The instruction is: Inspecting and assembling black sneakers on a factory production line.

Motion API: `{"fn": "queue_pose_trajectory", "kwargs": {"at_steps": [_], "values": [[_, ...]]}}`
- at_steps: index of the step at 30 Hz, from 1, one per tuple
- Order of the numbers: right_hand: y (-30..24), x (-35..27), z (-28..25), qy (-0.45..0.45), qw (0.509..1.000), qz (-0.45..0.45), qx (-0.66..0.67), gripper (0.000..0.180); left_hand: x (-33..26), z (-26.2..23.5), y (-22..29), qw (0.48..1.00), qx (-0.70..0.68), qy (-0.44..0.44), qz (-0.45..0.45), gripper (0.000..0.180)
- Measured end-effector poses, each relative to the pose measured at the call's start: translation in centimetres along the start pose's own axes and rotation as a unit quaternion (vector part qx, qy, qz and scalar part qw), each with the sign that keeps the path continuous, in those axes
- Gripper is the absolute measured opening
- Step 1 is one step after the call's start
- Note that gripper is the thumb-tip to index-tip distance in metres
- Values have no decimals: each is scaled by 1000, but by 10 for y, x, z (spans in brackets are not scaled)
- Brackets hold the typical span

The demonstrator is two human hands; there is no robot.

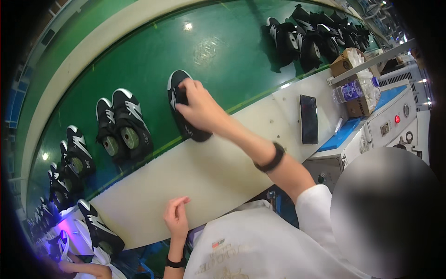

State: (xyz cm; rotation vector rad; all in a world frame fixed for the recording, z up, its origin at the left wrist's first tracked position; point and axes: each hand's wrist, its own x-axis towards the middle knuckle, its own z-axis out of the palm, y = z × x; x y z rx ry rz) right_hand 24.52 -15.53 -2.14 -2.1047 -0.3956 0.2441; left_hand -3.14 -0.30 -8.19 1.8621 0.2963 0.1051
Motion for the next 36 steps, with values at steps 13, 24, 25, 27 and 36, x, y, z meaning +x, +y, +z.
{"fn": "queue_pose_trajectory", "kwargs": {"at_steps": [13, 24, 25, 27, 36], "values": [[198, 85, -280, 257, 847, 244, -396, 75, 6, -2, -5, 999, 22, -3, 25, 16], [212, 36, -226, 273, 911, 306, 44, 61, 4, 14, -12, 999, 19, -13, 22, 12], [186, 22, -219, 273, 910, 308, 46, 61, 5, 13, -11, 999, 26, -17, 23, 12], [123, -23, -215, 118, 896, 342, 257, 52, 4, 13, -5, 998, 43, -27, 32, 13], [-23, -224, -51, -37, 987, 154, 7, 48, 12, 48, 72, 986, 29, -128, 105, 57]]}}
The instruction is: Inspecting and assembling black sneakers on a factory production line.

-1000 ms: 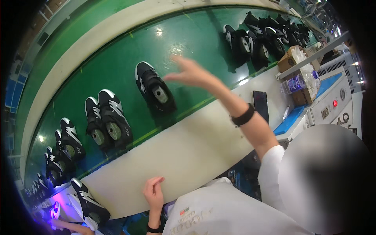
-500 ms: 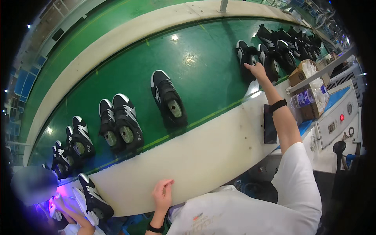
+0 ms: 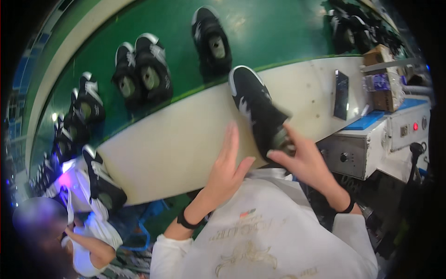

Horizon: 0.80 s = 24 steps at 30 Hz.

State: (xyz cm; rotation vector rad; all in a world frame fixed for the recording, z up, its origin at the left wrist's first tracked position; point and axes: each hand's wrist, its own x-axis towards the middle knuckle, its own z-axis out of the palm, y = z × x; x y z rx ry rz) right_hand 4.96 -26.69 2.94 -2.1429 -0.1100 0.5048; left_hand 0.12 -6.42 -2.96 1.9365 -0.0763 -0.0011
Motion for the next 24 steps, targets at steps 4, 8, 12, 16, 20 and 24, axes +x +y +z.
{"fn": "queue_pose_trajectory", "kwargs": {"at_steps": [4, 8, 12, 16, 20, 24], "values": [[-25, -11, 8, -77, 997, -27, 3, 54, -18, -21, -11, 996, -53, -9, -64, 61], [-46, 30, 39, -10, 922, -359, -143, 52, -14, -33, -27, 997, -68, 20, -1, 48], [-29, 63, 44, -105, 963, -249, -1, 24, -13, -39, -24, 1000, 8, 24, 19, 37], [-3, 86, 44, -122, 888, 3, 442, 20, -4, -40, -19, 1000, 8, 25, 11, 35], [0, 80, 46, -87, 906, -19, 415, 22, 11, -50, -9, 996, 68, -32, 55, 31], [1, 89, 34, -158, 893, -2, 421, 23, 23, -60, 5, 985, 134, -107, 16, 27]]}}
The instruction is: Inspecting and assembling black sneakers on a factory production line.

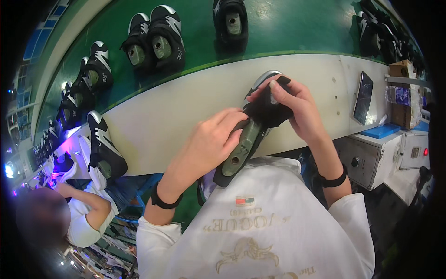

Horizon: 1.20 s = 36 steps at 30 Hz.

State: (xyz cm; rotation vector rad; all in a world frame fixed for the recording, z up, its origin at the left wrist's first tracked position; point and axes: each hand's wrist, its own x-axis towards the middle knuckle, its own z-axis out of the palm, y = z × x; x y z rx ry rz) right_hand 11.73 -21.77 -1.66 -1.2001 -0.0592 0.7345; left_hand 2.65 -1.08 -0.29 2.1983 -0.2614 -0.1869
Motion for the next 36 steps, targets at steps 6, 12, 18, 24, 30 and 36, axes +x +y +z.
{"fn": "queue_pose_trajectory", "kwargs": {"at_steps": [6, 12, 18, 24, 30, 36], "values": [[-1, 20, -16, 100, 969, -137, -181, 31, 18, -16, 7, 989, 127, -51, 51, 21], [30, 48, -12, 167, 844, -202, -468, 26, 41, -19, 10, 969, 192, -113, 109, 34], [36, 55, -14, 193, 776, -193, -569, 31, 65, -23, -8, 965, -26, -261, 17, 20], [40, 54, -21, 184, 793, -175, -554, 34, 55, -24, -23, 876, -335, -329, -108, 16], [41, 55, -17, 169, 797, -167, -555, 32, 33, -20, -27, 869, -397, -253, -150, 14], [42, 59, -19, 167, 792, -154, -567, 33, 37, -25, 0, 969, -59, -238, -9, 13]]}}
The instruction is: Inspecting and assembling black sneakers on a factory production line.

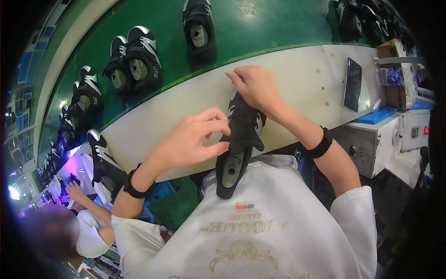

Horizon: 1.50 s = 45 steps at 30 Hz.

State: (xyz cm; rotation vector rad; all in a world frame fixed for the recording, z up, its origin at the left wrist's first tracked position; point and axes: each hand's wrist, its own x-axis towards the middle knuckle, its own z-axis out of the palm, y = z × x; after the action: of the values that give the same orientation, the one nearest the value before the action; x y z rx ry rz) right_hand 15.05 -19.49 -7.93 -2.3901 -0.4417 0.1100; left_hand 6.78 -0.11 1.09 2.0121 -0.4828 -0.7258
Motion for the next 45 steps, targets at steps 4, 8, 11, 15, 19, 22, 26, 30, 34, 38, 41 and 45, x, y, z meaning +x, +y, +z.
{"fn": "queue_pose_trajectory", "kwargs": {"at_steps": [4, 8, 11, 15, 19, 22, 26, 30, 34, 38, 41, 45], "values": [[0, 2, -2, -26, 1000, 4, -16, 34, 0, 9, -24, 983, -178, -37, -2, 9], [2, 1, -3, -33, 999, 0, -4, 34, -12, 30, -31, 858, -500, -23, 113, 13], [4, 0, -4, -12, 999, -21, -38, 34, -47, 20, -38, 772, -553, 81, 303, 18], [18, -5, -21, -1, 999, 1, -43, 34, -95, -23, -17, 772, -378, 510, 40, 11], [18, -13, -24, -17, 998, 31, -44, 33, -67, 51, 31, 956, -7, 284, -73, 26], [23, -14, -30, -18, 998, 29, -55, 33, -29, 75, 38, 942, 71, 317, -86, 32], [32, -16, -30, -28, 996, 18, -86, 35, -3, 70, 30, 927, 158, 329, -83, 36], [37, -21, -36, -25, 997, 11, -77, 36, 14, 64, 41, 914, 230, 317, -106, 35], [41, -22, -37, -33, 997, 22, -64, 34, 33, 56, 49, 930, 181, 297, -122, 34], [43, -22, -39, -44, 996, 24, -68, 34, 44, 52, 45, 949, 129, 246, -148, 35], [47, -22, -36, -23, 997, 11, -77, 34, 43, 56, 29, 945, 175, 275, -34, 24], [50, -23, -36, -32, 997, 5, -75, 34, 29, 41, 16, 923, 271, 252, 106, 13]]}}
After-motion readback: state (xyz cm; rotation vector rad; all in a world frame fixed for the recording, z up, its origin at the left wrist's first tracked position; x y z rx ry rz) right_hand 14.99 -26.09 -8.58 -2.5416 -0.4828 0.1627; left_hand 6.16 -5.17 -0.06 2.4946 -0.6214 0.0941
